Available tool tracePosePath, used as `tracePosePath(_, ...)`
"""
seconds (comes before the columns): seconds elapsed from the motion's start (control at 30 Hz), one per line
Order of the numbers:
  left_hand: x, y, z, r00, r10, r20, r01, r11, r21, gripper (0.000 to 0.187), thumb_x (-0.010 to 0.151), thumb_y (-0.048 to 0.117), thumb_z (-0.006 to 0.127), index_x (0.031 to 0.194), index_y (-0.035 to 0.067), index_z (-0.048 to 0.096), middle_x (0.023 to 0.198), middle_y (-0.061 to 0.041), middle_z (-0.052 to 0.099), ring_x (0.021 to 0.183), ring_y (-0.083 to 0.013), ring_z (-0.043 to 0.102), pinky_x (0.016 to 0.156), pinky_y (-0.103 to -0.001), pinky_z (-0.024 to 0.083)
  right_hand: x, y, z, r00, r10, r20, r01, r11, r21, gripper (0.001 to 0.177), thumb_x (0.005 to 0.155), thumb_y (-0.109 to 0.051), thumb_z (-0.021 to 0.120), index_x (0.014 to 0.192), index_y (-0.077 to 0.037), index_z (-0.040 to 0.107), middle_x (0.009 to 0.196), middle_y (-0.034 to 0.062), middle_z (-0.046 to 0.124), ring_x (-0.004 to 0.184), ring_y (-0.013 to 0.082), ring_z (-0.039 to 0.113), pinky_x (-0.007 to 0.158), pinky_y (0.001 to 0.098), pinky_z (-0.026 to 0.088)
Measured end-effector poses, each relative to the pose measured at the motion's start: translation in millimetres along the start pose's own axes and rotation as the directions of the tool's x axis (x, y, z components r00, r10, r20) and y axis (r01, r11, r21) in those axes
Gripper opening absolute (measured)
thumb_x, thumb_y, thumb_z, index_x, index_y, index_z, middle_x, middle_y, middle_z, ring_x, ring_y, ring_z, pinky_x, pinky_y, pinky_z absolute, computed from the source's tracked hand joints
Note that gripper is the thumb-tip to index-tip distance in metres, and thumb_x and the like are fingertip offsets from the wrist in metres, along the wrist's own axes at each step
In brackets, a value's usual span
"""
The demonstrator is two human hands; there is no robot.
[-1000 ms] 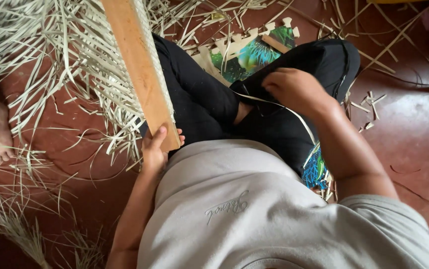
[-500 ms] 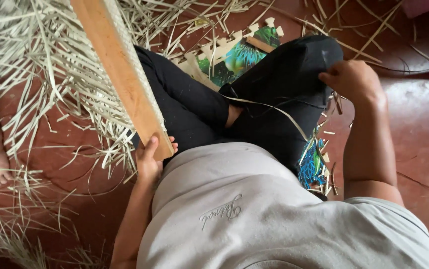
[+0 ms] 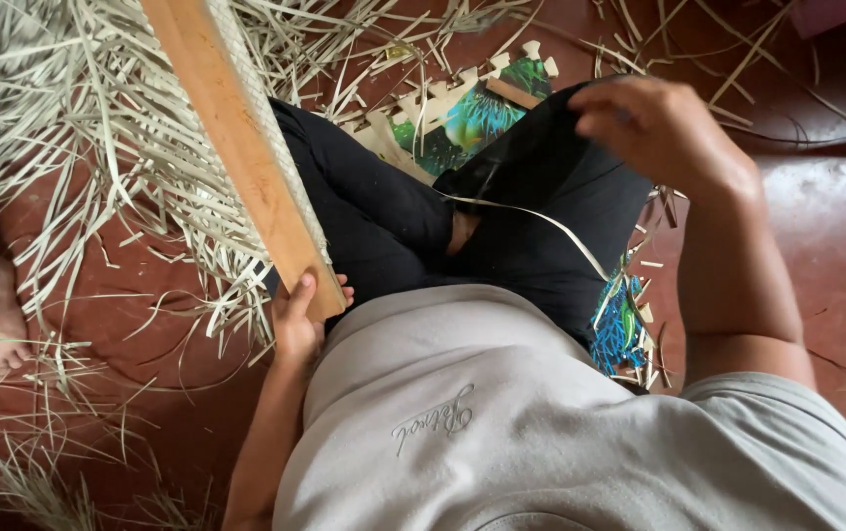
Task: Securing the edge of a woven mat by pressing it with a wooden tool and tying it with string
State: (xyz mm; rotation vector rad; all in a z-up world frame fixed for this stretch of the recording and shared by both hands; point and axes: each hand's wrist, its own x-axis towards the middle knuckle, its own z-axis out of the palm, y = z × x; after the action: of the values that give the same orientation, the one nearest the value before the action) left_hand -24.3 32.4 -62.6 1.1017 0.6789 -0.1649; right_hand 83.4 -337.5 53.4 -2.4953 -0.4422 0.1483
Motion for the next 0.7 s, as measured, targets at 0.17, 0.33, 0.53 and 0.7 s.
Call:
tracePosePath(0.17, -3, 4, 4, 1.000, -0.001, -0.003, 0.001, 1.000, -0.005, 0.055, 0.068, 0.029, 0.062, 0.108, -0.006, 0.048, 0.077, -0.022, 0.058, 0.061, -0.0300, 0.058, 0.056, -0.038, 0.052, 2, 22, 16, 0.973, 0.052, -0.225, -0.056, 0.998, -0.012, 0.017, 0.089, -0.005, 0.058, 0.104, 0.001, 0.063, 0.096, 0.0141, 0.063, 0.085, 0.0240, 0.058, 0.072, 0.0329, 0.042)
tracePosePath(0.33, -2, 3, 3, 1.000, -0.017, -0.007, 0.017, 1.000, -0.006, 0.050, 0.068, 0.029, 0.063, 0.098, -0.010, 0.052, 0.077, -0.022, 0.059, 0.059, -0.0301, 0.059, 0.055, -0.038, 0.053, 28, 38, 42, 0.987, 0.001, -0.163, -0.026, 0.988, -0.150, 0.014, 0.091, -0.014, 0.058, 0.096, -0.002, 0.065, 0.084, 0.0115, 0.063, 0.072, 0.0257, 0.057, 0.062, 0.0355, 0.040)
tracePosePath(0.53, 1, -1, -1, 1.000, 0.008, 0.026, -0.008, 1.000, -0.003, 0.047, 0.069, 0.029, 0.063, 0.096, -0.009, 0.053, 0.076, -0.021, 0.061, 0.059, -0.0286, 0.060, 0.054, -0.036, 0.053, 100, 43, 108, 0.989, 0.128, 0.071, -0.101, 0.948, -0.300, 0.018, 0.082, -0.023, 0.053, 0.093, -0.016, 0.066, 0.088, 0.0122, 0.065, 0.076, 0.0362, 0.058, 0.058, 0.0458, 0.044)
tracePosePath(0.7, 2, -2, -2, 0.999, 0.021, 0.048, -0.021, 1.000, -0.003, 0.044, 0.071, 0.029, 0.061, 0.094, -0.008, 0.055, 0.075, -0.021, 0.061, 0.057, -0.0282, 0.060, 0.053, -0.036, 0.054, 140, 26, 167, 0.822, 0.382, 0.423, -0.161, 0.868, -0.470, 0.031, 0.090, -0.008, 0.031, 0.072, -0.003, 0.055, 0.072, 0.0088, 0.056, 0.059, 0.0242, 0.052, 0.040, 0.0351, 0.040)
